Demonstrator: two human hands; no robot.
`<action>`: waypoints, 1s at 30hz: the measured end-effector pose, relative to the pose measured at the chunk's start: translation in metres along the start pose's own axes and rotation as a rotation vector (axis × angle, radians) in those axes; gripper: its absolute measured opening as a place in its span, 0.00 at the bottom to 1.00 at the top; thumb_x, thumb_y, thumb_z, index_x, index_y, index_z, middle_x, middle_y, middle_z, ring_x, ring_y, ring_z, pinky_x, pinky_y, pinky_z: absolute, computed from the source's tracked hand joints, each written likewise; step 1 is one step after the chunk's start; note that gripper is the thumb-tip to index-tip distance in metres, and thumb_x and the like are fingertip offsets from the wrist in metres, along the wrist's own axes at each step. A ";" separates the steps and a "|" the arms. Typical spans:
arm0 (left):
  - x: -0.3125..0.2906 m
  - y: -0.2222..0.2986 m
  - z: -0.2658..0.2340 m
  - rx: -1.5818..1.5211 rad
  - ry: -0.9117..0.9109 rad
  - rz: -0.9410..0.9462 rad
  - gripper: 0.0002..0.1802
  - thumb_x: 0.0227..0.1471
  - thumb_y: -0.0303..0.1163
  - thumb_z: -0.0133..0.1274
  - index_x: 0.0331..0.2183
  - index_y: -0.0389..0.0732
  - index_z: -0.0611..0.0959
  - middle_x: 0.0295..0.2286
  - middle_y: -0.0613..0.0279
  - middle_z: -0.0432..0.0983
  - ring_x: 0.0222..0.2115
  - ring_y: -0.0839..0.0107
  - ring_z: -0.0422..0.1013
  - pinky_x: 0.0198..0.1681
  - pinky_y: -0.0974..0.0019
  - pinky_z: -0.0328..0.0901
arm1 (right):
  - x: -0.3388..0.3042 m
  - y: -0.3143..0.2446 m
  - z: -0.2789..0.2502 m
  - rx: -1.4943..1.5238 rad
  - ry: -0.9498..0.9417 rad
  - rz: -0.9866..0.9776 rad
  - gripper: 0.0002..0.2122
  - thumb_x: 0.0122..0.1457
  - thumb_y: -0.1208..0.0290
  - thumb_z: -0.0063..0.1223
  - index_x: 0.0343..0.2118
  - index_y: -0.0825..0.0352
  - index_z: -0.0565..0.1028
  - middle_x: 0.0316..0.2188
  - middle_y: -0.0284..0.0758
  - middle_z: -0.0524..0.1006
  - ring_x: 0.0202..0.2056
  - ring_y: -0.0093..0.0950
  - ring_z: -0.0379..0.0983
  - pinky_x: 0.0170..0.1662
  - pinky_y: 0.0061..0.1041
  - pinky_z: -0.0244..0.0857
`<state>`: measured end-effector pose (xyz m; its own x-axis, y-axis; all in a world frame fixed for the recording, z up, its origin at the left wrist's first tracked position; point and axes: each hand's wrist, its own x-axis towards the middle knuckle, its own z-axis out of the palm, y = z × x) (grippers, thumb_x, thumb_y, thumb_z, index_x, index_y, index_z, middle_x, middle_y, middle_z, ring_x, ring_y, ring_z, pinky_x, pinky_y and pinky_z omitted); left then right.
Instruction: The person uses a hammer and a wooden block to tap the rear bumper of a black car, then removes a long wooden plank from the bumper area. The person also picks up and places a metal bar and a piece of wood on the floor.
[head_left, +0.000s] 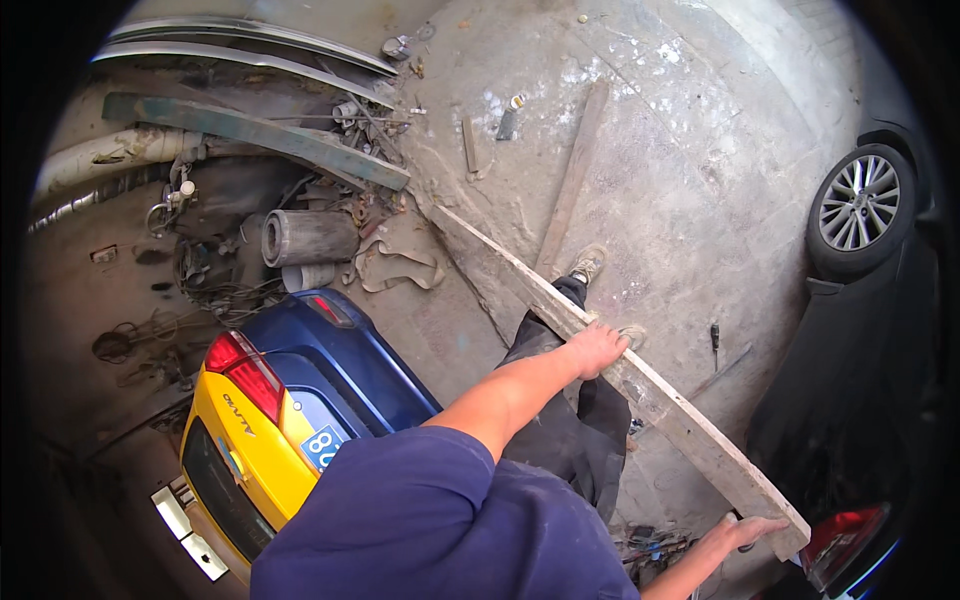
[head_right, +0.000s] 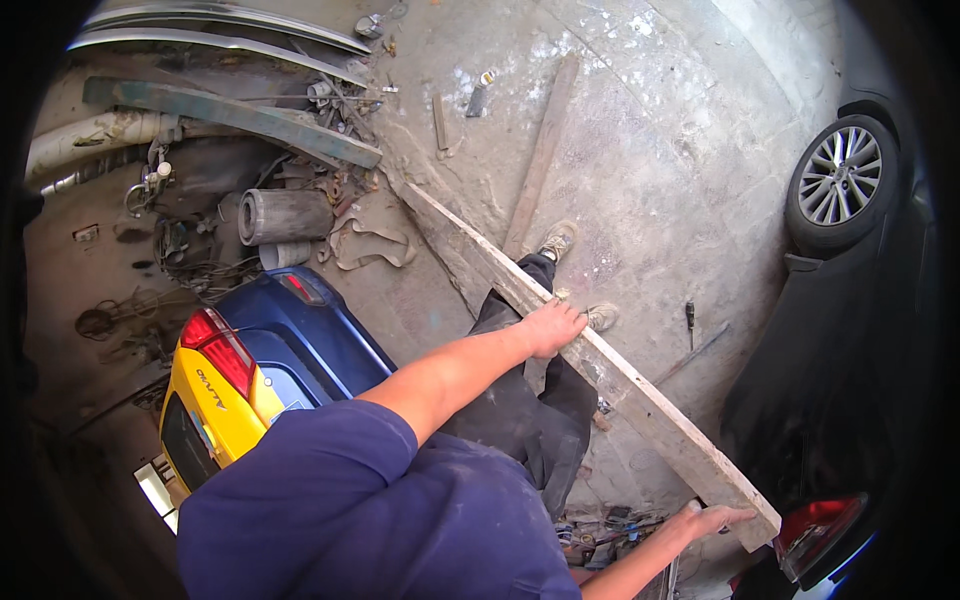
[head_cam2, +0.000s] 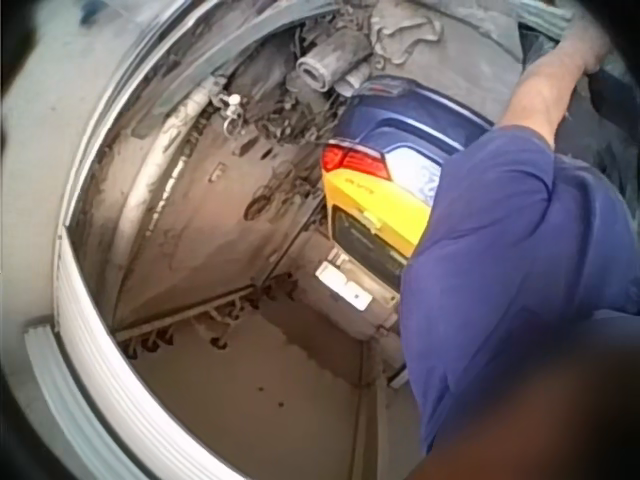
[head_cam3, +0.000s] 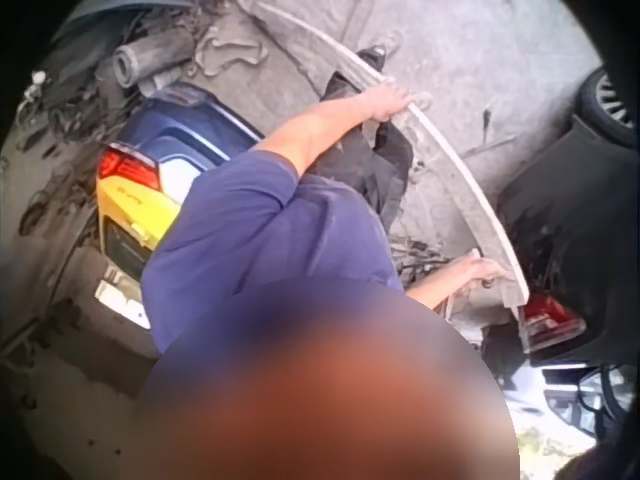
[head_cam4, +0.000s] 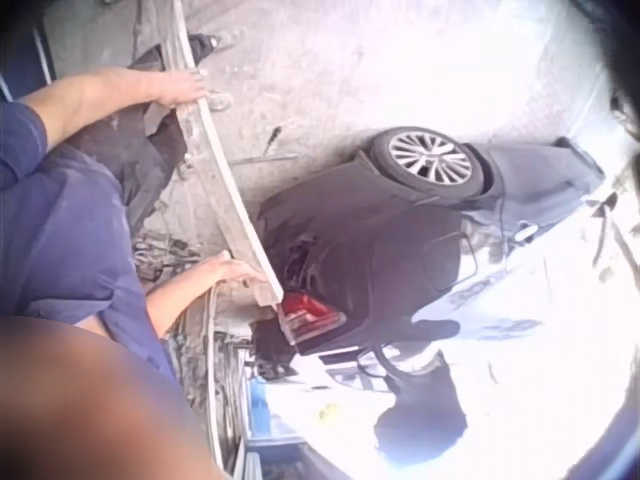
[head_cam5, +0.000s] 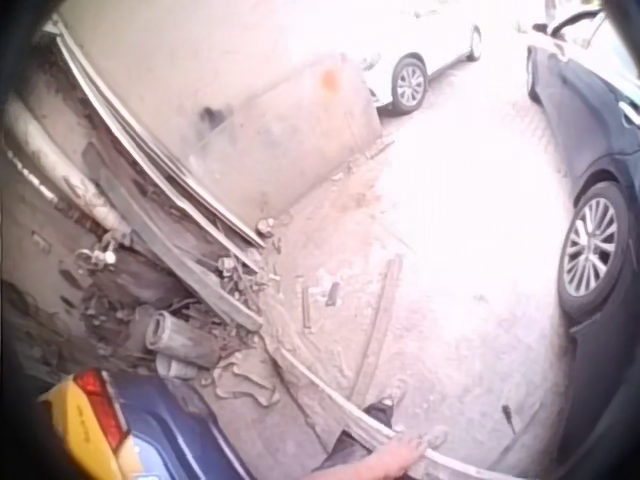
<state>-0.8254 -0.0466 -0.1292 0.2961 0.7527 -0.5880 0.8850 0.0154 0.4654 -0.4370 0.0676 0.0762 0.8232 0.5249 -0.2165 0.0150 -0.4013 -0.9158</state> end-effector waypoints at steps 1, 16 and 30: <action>0.000 -0.002 -0.002 -0.005 0.003 0.008 0.37 0.43 0.30 0.65 0.56 0.38 0.71 0.49 0.49 0.75 0.54 0.50 0.72 0.61 0.45 0.62 | -0.001 -0.003 0.002 0.011 0.004 0.010 0.43 0.69 0.35 0.43 0.75 0.66 0.51 0.73 0.42 0.59 0.68 0.41 0.63 0.71 0.43 0.59; -0.003 -0.012 -0.020 0.017 0.021 0.058 0.35 0.40 0.29 0.67 0.52 0.38 0.73 0.46 0.50 0.77 0.49 0.52 0.74 0.53 0.50 0.68 | -0.009 -0.018 0.010 -0.011 -0.018 0.031 0.44 0.69 0.34 0.42 0.75 0.65 0.51 0.73 0.41 0.57 0.69 0.39 0.61 0.72 0.40 0.56; -0.005 -0.056 -0.043 0.003 -0.013 0.083 0.43 0.37 0.34 0.72 0.55 0.37 0.72 0.48 0.51 0.75 0.52 0.52 0.72 0.58 0.51 0.65 | -0.032 -0.007 0.021 -0.153 0.021 -0.003 0.44 0.69 0.34 0.44 0.75 0.65 0.49 0.72 0.43 0.58 0.67 0.41 0.63 0.71 0.42 0.58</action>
<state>-0.8916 -0.0228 -0.1241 0.3728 0.7429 -0.5560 0.8582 -0.0482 0.5110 -0.4755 0.0688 0.0826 0.8347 0.5112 -0.2048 0.1027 -0.5099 -0.8541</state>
